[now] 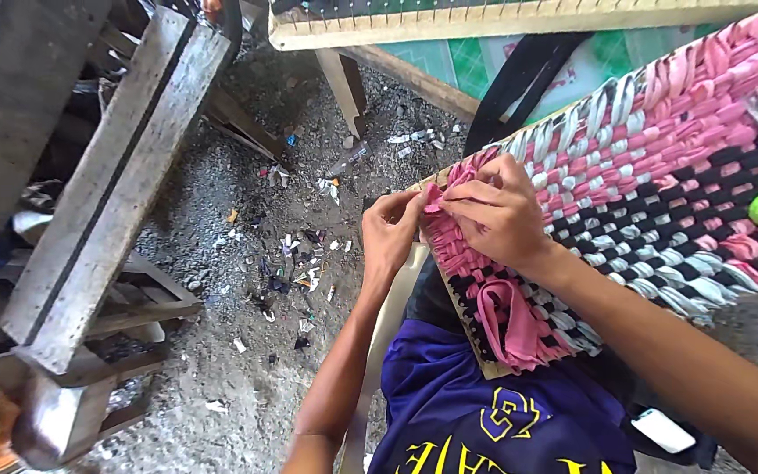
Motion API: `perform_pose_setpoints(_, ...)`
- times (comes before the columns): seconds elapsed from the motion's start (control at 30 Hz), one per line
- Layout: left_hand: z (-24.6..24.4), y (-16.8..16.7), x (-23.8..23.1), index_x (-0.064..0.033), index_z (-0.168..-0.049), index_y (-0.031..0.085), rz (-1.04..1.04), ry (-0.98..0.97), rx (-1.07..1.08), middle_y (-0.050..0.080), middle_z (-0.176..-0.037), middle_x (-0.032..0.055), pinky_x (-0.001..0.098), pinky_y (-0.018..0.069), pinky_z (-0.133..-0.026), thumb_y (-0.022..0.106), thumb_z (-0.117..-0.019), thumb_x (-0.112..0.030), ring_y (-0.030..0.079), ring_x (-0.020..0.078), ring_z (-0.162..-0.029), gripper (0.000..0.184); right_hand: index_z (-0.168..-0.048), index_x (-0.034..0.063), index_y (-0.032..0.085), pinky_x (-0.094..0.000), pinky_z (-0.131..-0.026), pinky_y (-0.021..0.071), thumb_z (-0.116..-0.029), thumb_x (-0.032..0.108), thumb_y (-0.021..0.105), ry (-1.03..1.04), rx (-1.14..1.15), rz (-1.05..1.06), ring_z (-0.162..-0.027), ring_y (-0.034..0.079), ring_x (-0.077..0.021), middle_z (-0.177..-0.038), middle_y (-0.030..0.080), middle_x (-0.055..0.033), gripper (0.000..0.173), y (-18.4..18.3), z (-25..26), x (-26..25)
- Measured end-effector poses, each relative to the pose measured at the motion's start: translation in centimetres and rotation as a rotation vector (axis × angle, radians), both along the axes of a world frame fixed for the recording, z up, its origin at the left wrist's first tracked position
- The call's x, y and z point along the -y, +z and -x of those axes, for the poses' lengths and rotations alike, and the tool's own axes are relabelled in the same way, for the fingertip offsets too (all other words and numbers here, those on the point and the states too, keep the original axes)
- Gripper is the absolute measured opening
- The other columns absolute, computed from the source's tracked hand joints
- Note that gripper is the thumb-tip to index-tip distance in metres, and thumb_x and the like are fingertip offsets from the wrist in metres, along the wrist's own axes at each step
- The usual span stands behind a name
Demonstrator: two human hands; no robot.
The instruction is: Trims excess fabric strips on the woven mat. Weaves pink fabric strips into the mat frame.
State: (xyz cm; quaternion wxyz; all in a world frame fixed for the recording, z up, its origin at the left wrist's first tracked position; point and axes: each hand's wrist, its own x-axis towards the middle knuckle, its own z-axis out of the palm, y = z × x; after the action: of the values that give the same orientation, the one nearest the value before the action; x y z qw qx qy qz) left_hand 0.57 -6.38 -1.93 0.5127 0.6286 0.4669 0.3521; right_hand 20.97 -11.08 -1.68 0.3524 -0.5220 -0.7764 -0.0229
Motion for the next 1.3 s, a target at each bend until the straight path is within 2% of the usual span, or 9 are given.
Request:
perform_pose_setpoints(0.1,-0.5,-0.4,-2.0,-0.0088,-0.101,0.078,-0.043,-0.034,-0.071,0.073,-0.09,0.0028,0.0289,0.0602,-0.072,0.074,-0.0945,-0.025,0.07,0.0101,-0.076,0.018,-0.103,0.0158,0.082,-0.0469,-0.091,0.0454,-0.0976,0.012,0.063,0.002,0.012,0.0,-0.105,0.061,-0.0301,-0.108,0.075,-0.0037,0.02,-0.1,0.0,0.0)
perform_pose_setpoints(0.23,-0.8,-0.1,-2.5,-0.0069,-0.1,0.075,0.016,-0.035,-0.006,0.073,-0.095,0.0053,0.0318,0.0603,-0.072,0.075,-0.093,-0.017,0.07,0.014,-0.078,0.012,-0.104,0.0156,0.081,-0.0469,-0.092,0.0461,-0.0989,0.011,0.06,0.004,0.032,0.019,-0.107,0.061,-0.0301,-0.109,0.075,-0.0034,0.022,-0.1,0.0,0.0)
perform_pose_setpoints(0.37,-1.0,-0.1,-2.3,-0.0009,-0.11,0.073,-0.026,-0.022,0.144,0.076,-0.099,0.0092,0.0344,0.0631,-0.078,0.07,-0.0966,-0.009,0.074,0.0181,-0.085,0.015,-0.107,0.0151,0.081,-0.0471,-0.091,0.0471,-0.0997,0.011,0.059,0.006,0.025,0.045,-0.107,0.061,-0.0311,-0.11,0.075,-0.0045,0.023,-0.1,0.1,0.2)
perform_pose_setpoints(0.5,-0.7,-0.2,-2.4,0.0007,-0.119,0.069,-0.047,-0.051,0.196,0.077,-0.097,0.0102,0.0333,0.0616,-0.077,0.065,-0.0987,-0.005,0.074,0.0173,-0.084,0.021,-0.107,0.0146,0.08,-0.0469,-0.092,0.0472,-0.1003,0.012,0.059,0.004,0.026,0.055,-0.108,0.061,-0.0311,-0.11,0.074,-0.0048,0.023,-0.2,0.1,0.2)
perform_pose_setpoints(0.67,0.1,-0.5,-2.3,0.0063,-0.138,0.053,-0.134,-0.182,0.272,0.075,-0.112,0.0169,0.0407,0.0617,-0.089,0.054,-0.0981,0.007,0.074,0.0262,-0.1,0.04,-0.108,0.0146,0.079,-0.0471,-0.092,0.0473,-0.1016,0.015,0.058,-0.028,0.024,0.087,-0.109,0.06,-0.031,-0.111,0.073,-0.0052,0.022,-0.1,0.1,0.1)
perform_pose_setpoints(0.77,0.8,0.0,-1.2,0.001,-0.146,0.047,-0.183,-0.216,0.214,0.073,-0.12,0.0132,0.0357,0.0582,-0.09,0.05,-0.0953,0.007,0.071,0.0213,-0.104,0.051,-0.108,0.0144,0.078,-0.0467,-0.091,0.0465,-0.1029,0.018,0.057,-0.041,0.02,0.108,-0.107,0.06,-0.0304,-0.111,0.072,-0.0061,0.022,0.1,0.3,0.2)
perform_pose_setpoints(1.03,1.0,-0.8,-0.9,0.0006,-0.152,0.039,-0.295,-0.248,0.186,0.072,-0.122,0.0134,0.0395,0.0583,-0.096,0.06,-0.0901,0.006,0.071,0.0234,-0.108,0.065,-0.107,0.0135,0.077,-0.0465,-0.088,0.0466,-0.1016,0.021,0.058,-0.112,0.035,0.096,-0.103,0.062,-0.0315,-0.101,0.073,-0.0078,0.021,1.6,1.5,-1.2)
perform_pose_setpoints(1.17,1.0,-0.7,-0.9,-0.0029,-0.155,0.034,-0.243,-0.223,0.182,0.071,-0.124,0.0133,0.0392,0.0591,-0.096,0.06,-0.0964,-0.001,0.072,0.0231,-0.107,0.064,-0.125,0.0161,0.074,-0.0505,-0.093,0.0444,-0.101,0.02,0.056,-0.066,0.105,0.17,-0.105,0.06,-0.0343,-0.101,0.071,-0.0092,0.03,2.4,1.5,-2.4)
perform_pose_setpoints(1.3,0.1,-1.3,-1.9,0.0058,-0.149,0.04,-0.278,-0.167,0.225,0.074,-0.11,0.0164,0.0439,0.0637,-0.09,0.078,-0.0883,-0.003,0.075,0.0279,-0.097,0.072,-0.106,0.012,0.075,-0.0538,-0.096,0.0412,-0.1009,0.016,0.053,-0.013,0.189,0.274,-0.111,0.054,-0.0376,-0.101,0.064,-0.0118,0.023,3.1,1.5,-3.3)
